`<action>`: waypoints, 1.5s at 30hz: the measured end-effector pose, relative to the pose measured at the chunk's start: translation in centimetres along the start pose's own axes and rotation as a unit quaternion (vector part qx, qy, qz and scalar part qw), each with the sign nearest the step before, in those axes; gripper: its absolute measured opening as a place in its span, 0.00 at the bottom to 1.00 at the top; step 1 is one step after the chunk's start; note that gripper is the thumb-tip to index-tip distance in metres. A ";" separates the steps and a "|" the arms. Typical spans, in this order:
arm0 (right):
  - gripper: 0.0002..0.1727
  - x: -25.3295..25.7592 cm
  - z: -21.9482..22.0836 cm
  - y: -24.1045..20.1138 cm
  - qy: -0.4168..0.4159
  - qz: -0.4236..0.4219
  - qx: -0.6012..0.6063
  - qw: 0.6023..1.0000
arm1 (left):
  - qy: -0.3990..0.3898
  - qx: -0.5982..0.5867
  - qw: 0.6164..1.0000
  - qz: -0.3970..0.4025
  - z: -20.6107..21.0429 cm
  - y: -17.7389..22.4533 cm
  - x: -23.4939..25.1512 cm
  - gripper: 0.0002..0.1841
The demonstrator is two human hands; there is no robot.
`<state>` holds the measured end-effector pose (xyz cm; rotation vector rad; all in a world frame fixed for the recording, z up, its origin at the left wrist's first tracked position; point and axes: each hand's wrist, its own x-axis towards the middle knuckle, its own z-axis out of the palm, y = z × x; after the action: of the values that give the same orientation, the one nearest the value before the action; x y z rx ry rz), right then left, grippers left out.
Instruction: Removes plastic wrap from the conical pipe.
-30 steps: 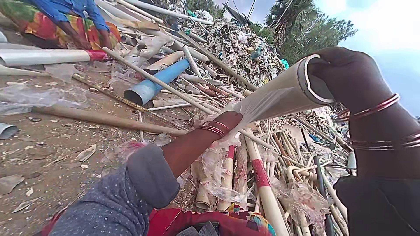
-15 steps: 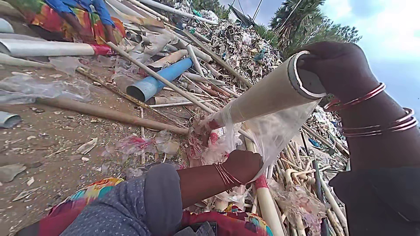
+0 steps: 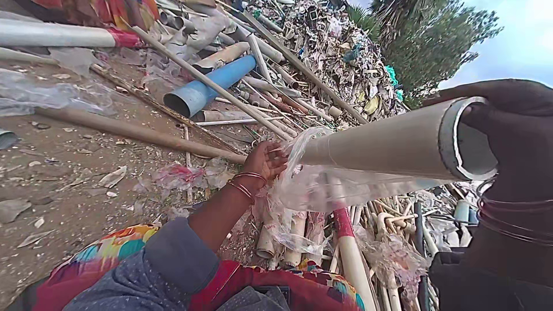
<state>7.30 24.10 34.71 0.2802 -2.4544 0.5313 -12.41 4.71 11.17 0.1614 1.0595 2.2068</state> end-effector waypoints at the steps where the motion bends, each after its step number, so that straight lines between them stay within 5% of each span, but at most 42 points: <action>1: 0.12 0.0 -0.1 0.2 -0.002 -0.005 0.008 1.000 | 0.041 -0.033 0.998 0.019 -0.5 0.4 0.6 0.19; 4: 0.13 -0.4 0.2 0.3 -0.011 -0.013 0.011 1.000 | 0.083 -0.039 0.995 0.051 -1.4 1.2 1.6 0.17; 11: 0.12 -7.2 4.7 -3.3 -0.019 -0.005 -0.017 1.000 | 0.025 0.136 0.990 0.007 -2.4 -1.6 3.6 0.24; 18: 0.12 -15.5 9.3 -6.5 -0.038 0.006 0.037 0.999 | -0.098 0.379 0.919 -0.055 -2.7 -6.9 4.2 0.39; 23: 0.10 -18.6 11.6 -7.0 -0.044 0.008 0.077 0.996 | -0.109 0.416 0.902 -0.045 -1.9 -10.2 4.8 0.52; 28: 0.10 -19.9 13.7 -7.4 -0.078 -0.016 0.068 0.994 | -0.103 0.553 0.826 -0.026 -1.8 -9.4 4.9 0.24; 30: 0.10 -20.3 14.6 -7.8 -0.083 -0.027 0.056 0.995 | -0.077 0.529 0.845 -0.011 -2.3 -10.0 5.1 0.20; 33: 0.11 -20.8 15.6 -8.1 -0.095 -0.039 0.059 0.993 | -0.012 0.323 0.941 0.099 -3.1 -10.2 4.5 0.19; 37: 0.12 -21.1 16.7 -8.4 -0.103 -0.053 0.053 0.992 | 0.031 0.073 0.964 0.254 -1.1 -3.1 1.0 0.14; 40: 0.11 -21.4 17.1 -8.3 -0.088 -0.056 0.046 0.993 | -0.031 -0.073 0.899 0.431 -1.5 3.9 -2.7 0.22; 43: 0.10 -21.6 17.3 -8.2 -0.070 -0.057 0.038 0.995 | -0.004 0.075 0.773 0.629 -8.3 9.4 -5.0 0.21; 44: 0.10 -21.6 17.4 -8.2 -0.061 -0.060 0.037 0.996 | 0.050 0.214 0.716 0.662 -11.7 10.3 -6.0 0.20; 45: 0.10 -21.5 17.6 -8.2 -0.056 -0.063 0.031 0.996 | 0.283 0.203 0.704 0.619 -10.8 10.2 -7.0 0.16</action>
<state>17.86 10.71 11.36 0.5005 -2.5092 0.5514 -16.51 -11.09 12.71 0.5472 2.2618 3.2491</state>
